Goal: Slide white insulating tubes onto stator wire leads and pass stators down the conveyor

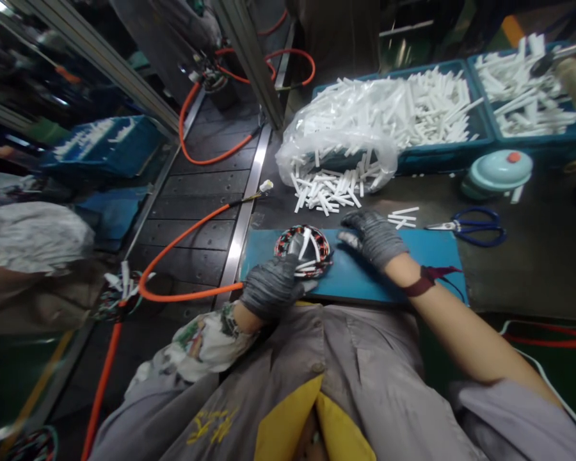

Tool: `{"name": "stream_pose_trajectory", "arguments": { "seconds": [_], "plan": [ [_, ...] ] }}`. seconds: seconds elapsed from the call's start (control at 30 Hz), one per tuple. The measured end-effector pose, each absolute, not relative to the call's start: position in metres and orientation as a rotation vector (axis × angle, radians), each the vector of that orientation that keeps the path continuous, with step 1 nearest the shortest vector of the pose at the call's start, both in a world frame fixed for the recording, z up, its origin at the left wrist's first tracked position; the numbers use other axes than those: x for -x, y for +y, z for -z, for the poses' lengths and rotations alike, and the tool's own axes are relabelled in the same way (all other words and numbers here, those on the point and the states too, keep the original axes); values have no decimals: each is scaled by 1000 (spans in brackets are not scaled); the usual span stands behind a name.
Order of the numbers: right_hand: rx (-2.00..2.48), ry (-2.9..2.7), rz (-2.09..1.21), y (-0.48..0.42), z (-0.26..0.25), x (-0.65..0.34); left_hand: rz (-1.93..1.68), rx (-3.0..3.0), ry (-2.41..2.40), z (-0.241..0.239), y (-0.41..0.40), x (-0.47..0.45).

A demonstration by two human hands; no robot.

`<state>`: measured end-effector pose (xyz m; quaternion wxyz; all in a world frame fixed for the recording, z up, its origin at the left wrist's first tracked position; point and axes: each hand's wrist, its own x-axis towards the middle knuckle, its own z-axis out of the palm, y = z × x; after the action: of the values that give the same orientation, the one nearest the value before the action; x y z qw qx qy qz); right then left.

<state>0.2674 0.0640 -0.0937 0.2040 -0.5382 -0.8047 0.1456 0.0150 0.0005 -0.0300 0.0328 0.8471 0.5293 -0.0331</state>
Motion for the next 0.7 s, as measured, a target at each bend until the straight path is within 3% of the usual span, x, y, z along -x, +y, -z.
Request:
{"name": "stream_pose_trajectory", "arguments": {
  "seconds": [0.17,0.37,0.53,0.7],
  "plan": [
    [1925,-2313,-145,96,96,-269,-19,-2445,1643,20,2,-27],
    [1857,-2062,-65,70,75,-276,-327,-2590,1536,24,-13,22],
    [1529,-1859,-439,29,50,-276,-248,-2777,1493,29,-14,26],
    [1457,-1896,-665,20,42,-281,-401,-2823,1354,35,-5,27]
  ]
}}
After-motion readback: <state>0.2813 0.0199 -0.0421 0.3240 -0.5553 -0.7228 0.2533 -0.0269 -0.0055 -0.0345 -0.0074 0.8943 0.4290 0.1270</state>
